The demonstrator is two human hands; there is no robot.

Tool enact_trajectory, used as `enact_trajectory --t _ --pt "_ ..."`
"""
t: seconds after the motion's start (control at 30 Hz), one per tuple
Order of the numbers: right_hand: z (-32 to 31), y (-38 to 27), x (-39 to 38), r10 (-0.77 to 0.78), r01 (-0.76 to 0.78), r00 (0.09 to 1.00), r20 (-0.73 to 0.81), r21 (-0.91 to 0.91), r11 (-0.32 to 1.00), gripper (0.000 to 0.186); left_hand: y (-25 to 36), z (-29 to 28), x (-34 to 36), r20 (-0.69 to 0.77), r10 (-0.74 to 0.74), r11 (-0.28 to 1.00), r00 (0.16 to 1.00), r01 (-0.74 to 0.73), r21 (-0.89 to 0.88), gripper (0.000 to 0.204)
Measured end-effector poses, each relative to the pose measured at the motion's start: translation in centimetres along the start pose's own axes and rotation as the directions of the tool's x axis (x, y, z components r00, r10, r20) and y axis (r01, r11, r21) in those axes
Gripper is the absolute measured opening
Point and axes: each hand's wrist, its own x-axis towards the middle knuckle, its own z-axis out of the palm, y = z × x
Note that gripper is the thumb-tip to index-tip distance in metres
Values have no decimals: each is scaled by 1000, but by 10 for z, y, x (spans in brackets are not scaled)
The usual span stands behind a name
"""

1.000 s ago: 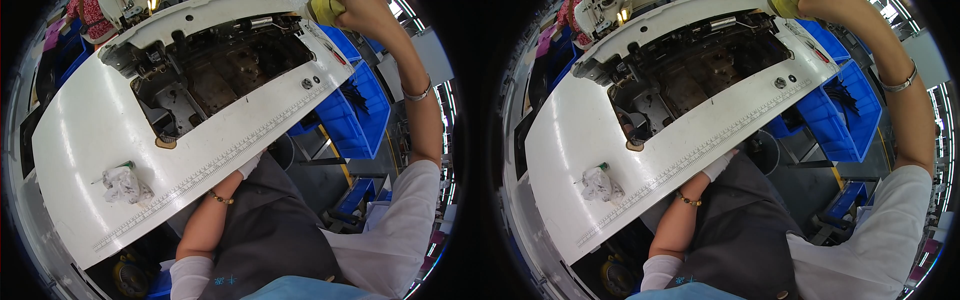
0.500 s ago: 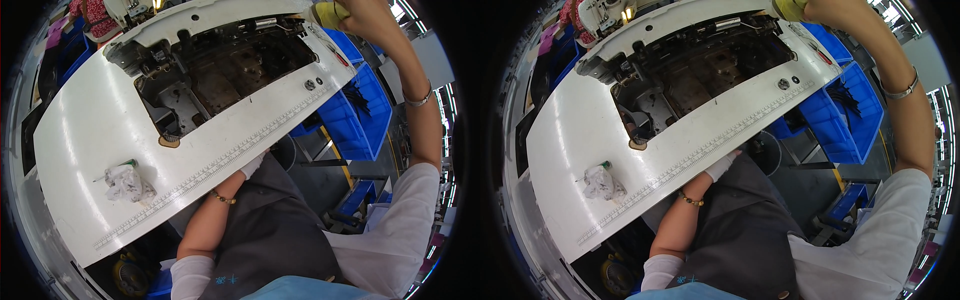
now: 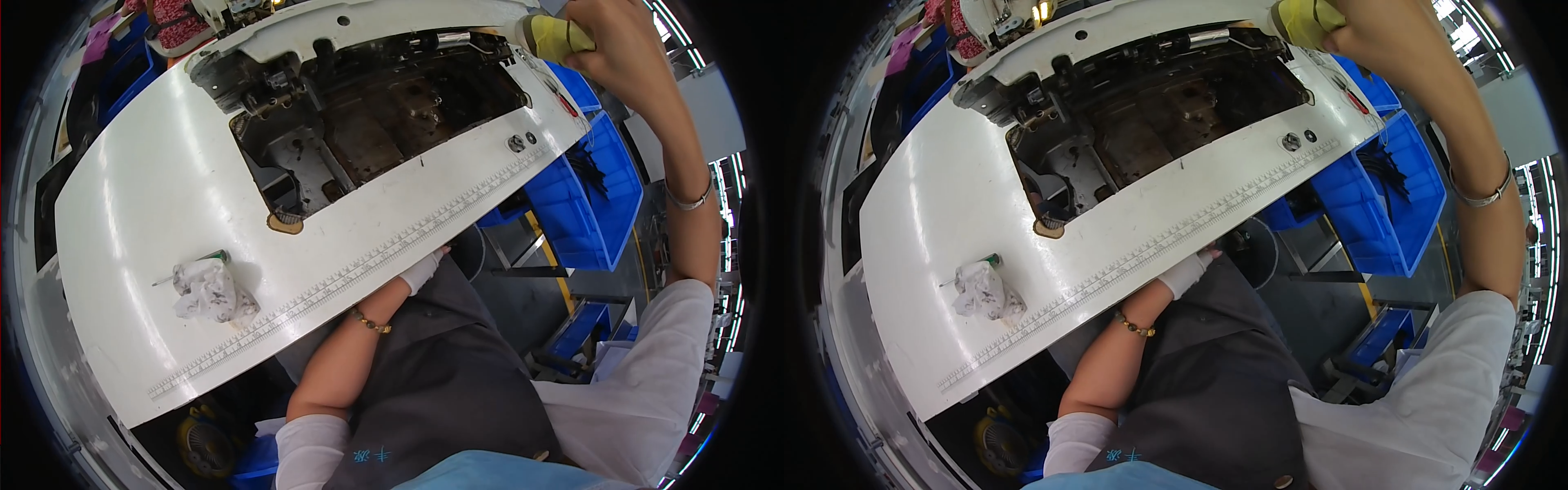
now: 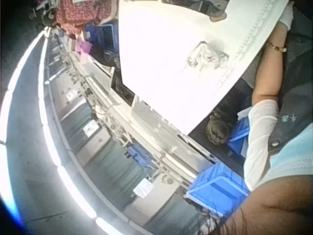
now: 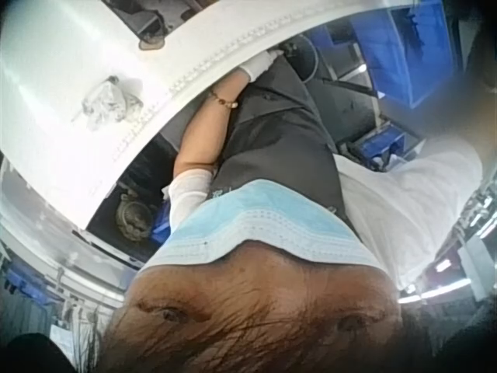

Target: Oiling and cleaning the internal components of an industrial sewing machine.

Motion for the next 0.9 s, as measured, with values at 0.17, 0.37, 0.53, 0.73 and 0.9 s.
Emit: enact_trajectory --t 0.17,0.37,0.53,0.73,0.9 --pt "0 2 -4 40 -40 999 12 8 999 17 -11 10 -2 -116 114 991 987 -121 -55 25" --pt "-10 -12 -6 55 -56 998 -30 -12 998 22 -4 4 -3 -66 41 997 997 -44 -55 27" --pt "-8 -8 -5 17 -17 1000 -8 40 999 23 -3 6 -1 0 -41 998 999 40 -49 26" --pt "-17 -16 -4 -2 1 1000 8 44 999 22 -25 23 2 -98 64 991 993 -74 -108 26" --pt "-17 -22 -4 -19 19 1000 -7 32 999 23 -26 25 3 -77 63 990 995 -72 -122 27"
